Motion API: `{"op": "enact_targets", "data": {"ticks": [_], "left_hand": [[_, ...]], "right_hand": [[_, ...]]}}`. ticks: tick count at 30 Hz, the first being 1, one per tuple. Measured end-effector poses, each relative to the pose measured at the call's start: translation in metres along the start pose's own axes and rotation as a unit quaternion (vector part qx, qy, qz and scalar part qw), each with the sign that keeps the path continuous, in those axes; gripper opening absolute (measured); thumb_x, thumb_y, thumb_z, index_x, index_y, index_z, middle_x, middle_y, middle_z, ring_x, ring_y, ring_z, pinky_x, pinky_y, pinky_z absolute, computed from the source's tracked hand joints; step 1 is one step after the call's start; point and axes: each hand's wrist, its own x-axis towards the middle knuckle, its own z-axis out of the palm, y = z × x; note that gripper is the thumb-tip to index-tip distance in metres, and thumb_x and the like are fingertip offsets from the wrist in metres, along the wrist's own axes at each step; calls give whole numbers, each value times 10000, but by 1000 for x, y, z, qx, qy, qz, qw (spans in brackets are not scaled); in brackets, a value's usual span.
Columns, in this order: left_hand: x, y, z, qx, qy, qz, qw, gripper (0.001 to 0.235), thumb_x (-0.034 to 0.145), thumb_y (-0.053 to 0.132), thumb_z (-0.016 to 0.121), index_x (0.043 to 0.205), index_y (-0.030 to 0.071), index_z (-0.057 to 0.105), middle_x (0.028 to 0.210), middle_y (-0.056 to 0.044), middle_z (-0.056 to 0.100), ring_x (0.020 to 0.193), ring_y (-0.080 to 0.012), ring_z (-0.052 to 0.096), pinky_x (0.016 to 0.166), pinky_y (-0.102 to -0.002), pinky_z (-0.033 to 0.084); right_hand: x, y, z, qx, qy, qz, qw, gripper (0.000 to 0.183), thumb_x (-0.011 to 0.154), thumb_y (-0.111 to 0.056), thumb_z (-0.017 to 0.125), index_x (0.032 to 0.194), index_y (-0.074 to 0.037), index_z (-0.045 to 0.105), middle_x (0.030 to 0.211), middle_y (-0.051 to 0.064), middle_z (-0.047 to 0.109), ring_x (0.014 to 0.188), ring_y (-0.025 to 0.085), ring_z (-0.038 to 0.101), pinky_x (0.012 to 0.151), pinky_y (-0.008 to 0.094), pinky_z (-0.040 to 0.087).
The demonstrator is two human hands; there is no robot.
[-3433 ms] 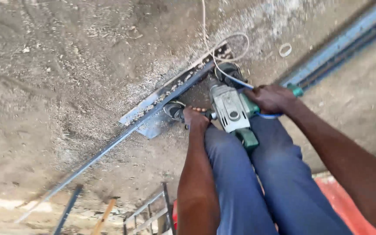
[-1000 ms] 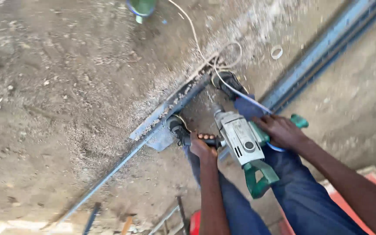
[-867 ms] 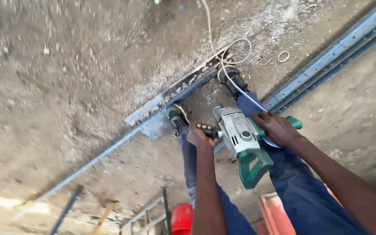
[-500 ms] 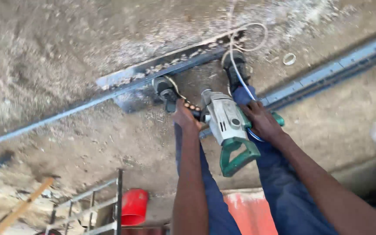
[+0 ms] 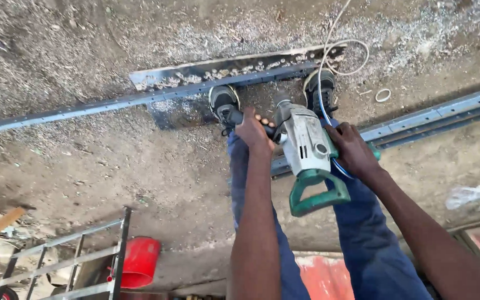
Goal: Drilling holes into a long metal beam using a heavy-duty electric rotary hammer drill.
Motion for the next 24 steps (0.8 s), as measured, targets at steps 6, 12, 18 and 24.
{"op": "enact_targets", "data": {"ticks": [6, 12, 18, 24], "left_hand": [[19, -18, -1, 5, 1, 10, 1000, 124, 895, 149, 652, 873, 87, 548, 685, 0, 470, 521, -141, 536, 419, -334, 442], [15, -10, 1, -3, 17, 27, 999, 134, 941, 150, 621, 964, 45, 541, 706, 3, 453, 532, -157, 503, 421, -386, 398], [39, -28, -18, -13, 68, -18, 997, 208, 919, 180, 642, 999, 55, 496, 765, -45, 464, 560, -175, 509, 453, -366, 450], [78, -52, -39, -7, 41, -80, 996, 281, 952, 245, 616, 1089, 44, 476, 893, -82, 468, 667, -220, 498, 563, -460, 422]], "right_hand": [[-6, -5, 5, 0, 18, 14, 1000, 852, 690, -108, 663, 1514, -138, 451, 1067, 219, 490, 916, 523, 567, 601, 573, 528], [6, -11, -7, -50, -5, 24, 998, 872, 672, -25, 699, 1497, -138, 442, 1101, 213, 475, 1009, 526, 546, 572, 642, 554], [22, -46, -64, -184, -45, 8, 982, 767, 701, -136, 683, 1449, -158, 515, 1087, 161, 514, 1042, 425, 578, 610, 584, 592], [34, -50, -73, -256, -79, -37, 963, 744, 688, -195, 669, 1416, -132, 529, 1076, 147, 536, 1063, 404, 597, 633, 568, 616]]}}
